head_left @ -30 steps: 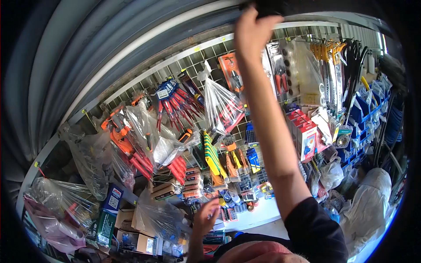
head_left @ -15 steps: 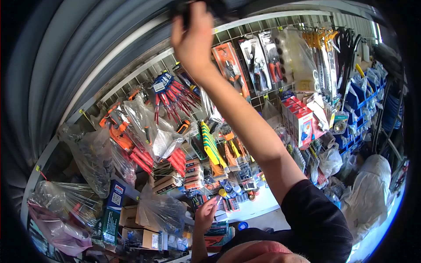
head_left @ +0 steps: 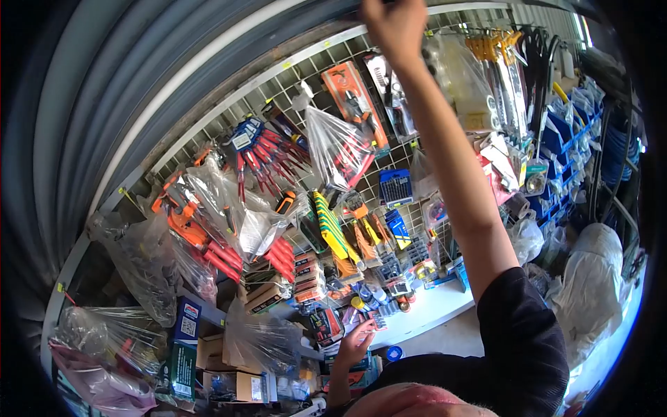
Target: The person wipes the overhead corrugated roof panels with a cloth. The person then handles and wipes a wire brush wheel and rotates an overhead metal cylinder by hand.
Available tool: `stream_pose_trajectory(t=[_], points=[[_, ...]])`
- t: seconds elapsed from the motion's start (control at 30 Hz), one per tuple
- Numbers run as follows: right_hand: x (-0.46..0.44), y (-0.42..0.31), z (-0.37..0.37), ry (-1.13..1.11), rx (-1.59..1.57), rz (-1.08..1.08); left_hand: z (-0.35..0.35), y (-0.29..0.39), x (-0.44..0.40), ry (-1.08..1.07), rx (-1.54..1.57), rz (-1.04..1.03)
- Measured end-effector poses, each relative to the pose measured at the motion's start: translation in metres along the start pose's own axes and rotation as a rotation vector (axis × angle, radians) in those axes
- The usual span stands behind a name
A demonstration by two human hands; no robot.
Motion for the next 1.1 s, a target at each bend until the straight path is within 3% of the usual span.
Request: stream_pose_trajectory(t=[0.2,0.27,0.3,0.37,0.4,0.47,0.6,0.67,0.73,0.8,0.83,0.9,1.0,1.07,1.1], points=[[0.016,-0.013,-0.029,0.021,-0.129,-0.082,0.018,-0.028,0.003,0.068,-0.06,0.079],[0.036,-0.029,-0.052,-0.019,0.03,0.038,0.024,-0.021,0.0,0.075,-0.064,0.08],[0.046,-0.037,-0.065,-0.044,-0.059,0.078,0.025,-0.019,-0.001,0.081,-0.068,0.077],[0.073,-0.032,-0.092,-0.111,-0.043,-0.062,0.027,-0.018,-0.003,0.094,-0.075,0.069],[0.084,-0.036,-0.106,-0.196,-0.081,-0.157,0.026,-0.017,-0.004,0.109,-0.048,0.05],[0.11,-0.056,-0.133,-0.258,-0.099,-0.106,0.026,-0.02,-0.004,0.126,-0.024,0.031],[0.147,-0.108,-0.158,-0.842,-0.242,-0.201,0.021,-0.027,-0.001,0.108,-0.061,0.026],[0.148,-0.116,-0.138,-0.51,-0.373,-0.105,0.016,-0.043,0.005,0.096,-0.008,0.052],[0.115,-0.105,-0.092,-0.13,-0.321,-0.141,0.012,-0.057,0.012,0.091,0.004,0.079],[0.078,-0.081,-0.046,0.181,-0.396,-0.545,0.017,-0.068,0.019,0.082,0.07,0.075],[0.056,-0.066,-0.038,0.307,-0.518,-0.562,0.02,-0.067,0.022,0.069,0.093,0.066],[0.021,-0.074,-0.04,0.397,-0.577,-0.576,0.022,-0.084,0.023,0.062,0.075,0.091],[0.036,-0.069,-0.087,0.274,-0.543,-0.353,0.029,-0.104,0.015,0.049,0.012,0.128],[0.067,-0.124,-0.122,0.149,-0.496,-0.176,0.034,-0.089,0.009,0.033,-0.113,0.17],[0.094,-0.134,-0.141,-0.067,-0.457,-0.226,0.035,-0.089,0.003,0.044,-0.128,0.153]])
Point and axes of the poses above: each hand's wrist, its own x-axis away from the middle knuckle, its own z-axis out of the back of the hand, y = z × x, the point moved 3 cm from there along -x, towards the middle knuckle, and after that the axes turned 12 degrees about -x, right-handed, at the moved point
